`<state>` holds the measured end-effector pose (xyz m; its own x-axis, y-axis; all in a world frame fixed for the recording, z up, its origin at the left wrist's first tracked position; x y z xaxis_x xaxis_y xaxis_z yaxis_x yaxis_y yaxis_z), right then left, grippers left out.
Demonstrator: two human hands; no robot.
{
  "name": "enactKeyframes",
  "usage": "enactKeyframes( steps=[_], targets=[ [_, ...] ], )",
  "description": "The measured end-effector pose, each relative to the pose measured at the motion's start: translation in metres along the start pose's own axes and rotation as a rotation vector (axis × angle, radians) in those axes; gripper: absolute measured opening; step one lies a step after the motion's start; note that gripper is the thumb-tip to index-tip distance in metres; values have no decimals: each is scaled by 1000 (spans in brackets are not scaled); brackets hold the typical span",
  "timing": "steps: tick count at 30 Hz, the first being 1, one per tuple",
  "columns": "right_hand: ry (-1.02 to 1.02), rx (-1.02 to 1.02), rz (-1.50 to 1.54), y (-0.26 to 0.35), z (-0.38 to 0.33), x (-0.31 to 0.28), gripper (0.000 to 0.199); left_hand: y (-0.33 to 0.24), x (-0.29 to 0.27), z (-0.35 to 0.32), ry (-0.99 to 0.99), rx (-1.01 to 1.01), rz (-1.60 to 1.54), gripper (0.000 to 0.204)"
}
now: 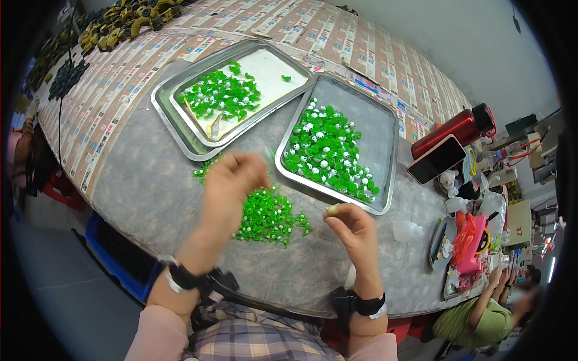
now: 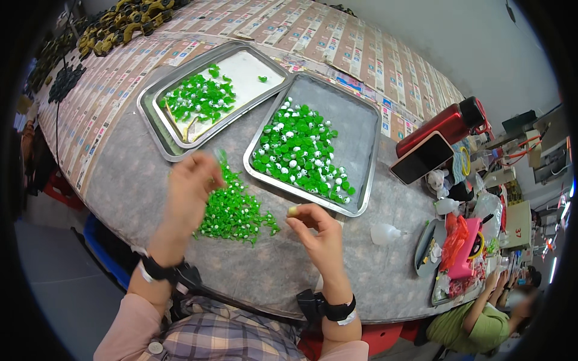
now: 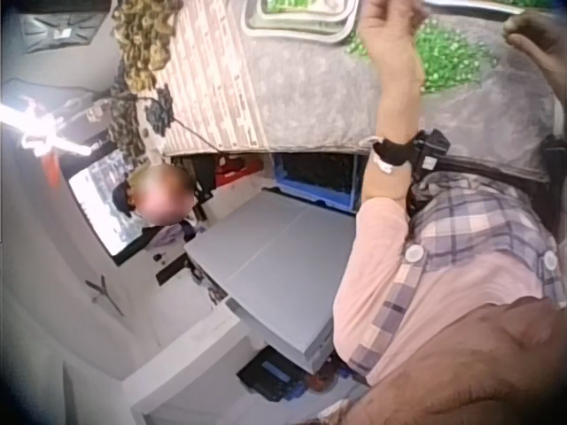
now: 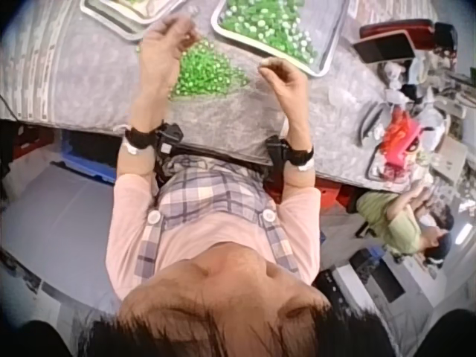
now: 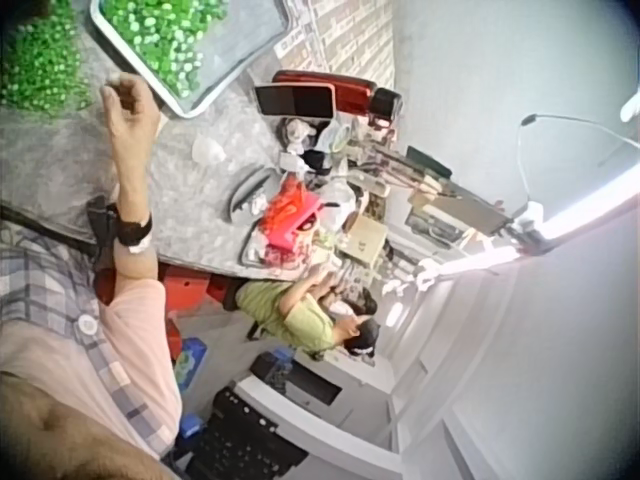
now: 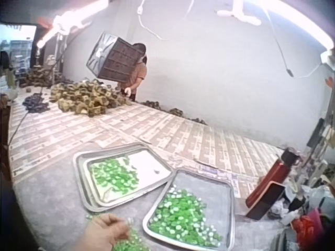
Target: The person assembles small green plastic components by applying a drop of liquid from a squeeze bottle and attaching a white bead to each piece. The finished units are placed into a metal tray on the table. The process is repetitive and performed one at a time.
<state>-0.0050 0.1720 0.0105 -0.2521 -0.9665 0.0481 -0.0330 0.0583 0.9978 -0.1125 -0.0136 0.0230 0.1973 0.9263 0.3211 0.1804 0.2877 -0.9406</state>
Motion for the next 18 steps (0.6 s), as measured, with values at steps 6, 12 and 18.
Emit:
enactKeyframes(
  steps=[6, 12, 18],
  targets=[
    [229, -109, -560, 2, -4, 22, 14, -22, -23, 21, -67, 49, -75, 48],
    [364, -248, -812, 2, -8, 38, 13, 22, 13, -20, 198, -136, -11, 33],
    [250, -144, -594, 3, -8, 23, 12, 45, 40, -59, 412, -179, 301, 21]
  ],
)
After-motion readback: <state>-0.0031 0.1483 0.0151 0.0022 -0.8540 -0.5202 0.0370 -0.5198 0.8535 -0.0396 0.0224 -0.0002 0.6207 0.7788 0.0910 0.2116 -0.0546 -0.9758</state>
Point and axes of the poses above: each hand's wrist, its own z-axis towards the middle knuckle, its own x-axis out of the palm, y = z × x, the point moved 7 cm from there along z, towards the middle knuckle, and after that the axes turned 10 degrees about z, right-handed, at the moved point
